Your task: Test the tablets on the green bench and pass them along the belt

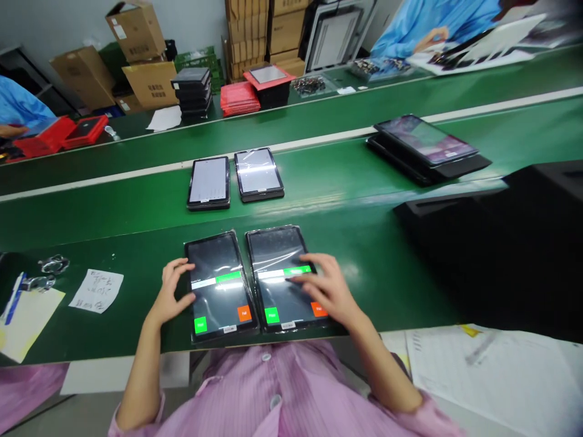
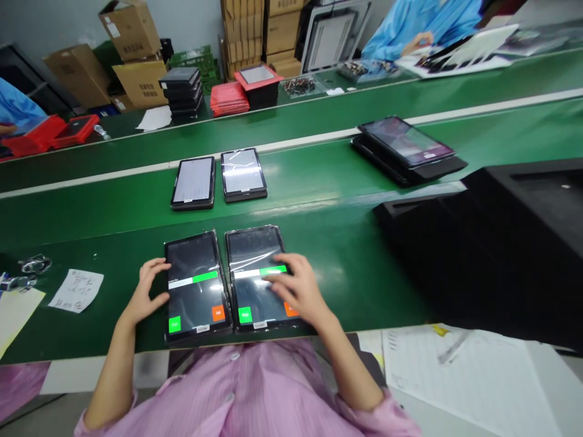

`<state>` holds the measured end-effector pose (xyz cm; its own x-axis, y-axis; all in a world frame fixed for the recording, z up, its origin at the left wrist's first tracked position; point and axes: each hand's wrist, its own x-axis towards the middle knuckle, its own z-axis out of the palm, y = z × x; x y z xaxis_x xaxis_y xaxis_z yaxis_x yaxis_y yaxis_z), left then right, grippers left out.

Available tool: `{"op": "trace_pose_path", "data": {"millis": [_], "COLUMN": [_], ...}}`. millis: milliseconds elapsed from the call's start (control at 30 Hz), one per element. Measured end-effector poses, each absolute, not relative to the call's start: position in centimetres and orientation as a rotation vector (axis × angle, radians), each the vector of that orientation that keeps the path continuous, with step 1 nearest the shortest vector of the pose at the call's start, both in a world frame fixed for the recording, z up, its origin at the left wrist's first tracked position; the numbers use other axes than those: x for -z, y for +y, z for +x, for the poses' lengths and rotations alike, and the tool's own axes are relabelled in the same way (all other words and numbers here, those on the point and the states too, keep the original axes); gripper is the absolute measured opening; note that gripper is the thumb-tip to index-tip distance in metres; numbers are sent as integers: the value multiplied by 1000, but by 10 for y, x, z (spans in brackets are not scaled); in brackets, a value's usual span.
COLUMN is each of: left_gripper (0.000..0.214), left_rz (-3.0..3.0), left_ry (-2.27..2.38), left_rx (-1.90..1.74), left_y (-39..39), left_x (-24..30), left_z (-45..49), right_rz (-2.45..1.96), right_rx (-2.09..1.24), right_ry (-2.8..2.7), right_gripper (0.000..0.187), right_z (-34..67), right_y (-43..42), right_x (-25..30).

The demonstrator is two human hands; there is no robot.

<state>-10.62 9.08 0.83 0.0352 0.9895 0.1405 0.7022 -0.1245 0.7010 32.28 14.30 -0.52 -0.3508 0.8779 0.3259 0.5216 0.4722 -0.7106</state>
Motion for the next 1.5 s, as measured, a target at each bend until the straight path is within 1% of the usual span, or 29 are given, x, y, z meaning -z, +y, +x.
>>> {"op": "trace_pose_path", "data": {"millis": [67, 133, 200, 267, 333, 433, 500, 667, 767, 933, 1033, 1100, 1167, 1233, 1333, 1400, 1500], "left_gripper": [74, 88, 95, 97, 96, 82, 74, 64, 60, 59, 66, 77, 83, 81, 76, 76, 80], "left_rz": [2061, 2152, 2244, 2328, 2378, 2418, 2440, 2487, 2492, 2490, 2459, 2374, 2165, 1820, 1247, 969, 757], "left_ry": [1624, 1609, 1641, 1658, 1606, 1552, 1598, 1563, 1551, 1577, 1627, 1598, 1472, 1347, 1292, 1285, 1279], "left_rx": [-575, -436, -335, -263, -212, -92, -14, 155, 138, 170, 164, 3, -235, -412, -484, -500, -602], "left_y": [67, 50, 43, 50, 69, 114, 148, 200, 206, 207, 198, 181, 158, 137, 123, 124, 129], "left_x": [-13, -15, -16, -20, -28, -42, -49, -54, -54, -56, -59, -58, -52, -42, -27, -22, -22], "left_z": [-98, -94, -92, -89, -83, -63, -44, -7, 0, 2, 7, 12, 19, 29, 49, 63, 80], "right_rz": [-976, -865, -825, -831, -930, -1285, -1443, -1406, -1373, -1362, -1370, -1372, -1372, -1385, -1420, -1433, -1451], "right_rx": [-593, -540, -526, -546, -585, -647, -725, -1081, -1176, -1162, -1153, -1154, -1157, -1132, -1002, -931, -988], "right_ry": [-2297, -2453, -2534, -2538, -2412, -1966, -1678, -1297, -1211, -1192, -1196, -1199, -1197, -1206, -1290, -1378, -1472], "right_gripper": [27, 32, 35, 35, 39, 48, 47, 42, 42, 44, 41, 40, 39, 39, 42, 47, 58], "right_z": [315, 308, 303, 304, 308, 313, 314, 319, 323, 323, 322, 321, 321, 321, 323, 327, 336], "right_y": [117, 99, 93, 100, 117, 158, 187, 226, 226, 223, 223, 224, 226, 228, 219, 198, 149], "right_x": [-2, -5, -6, -7, -7, 2, 16, 49, 53, 51, 51, 52, 53, 52, 50, 52, 62]}}
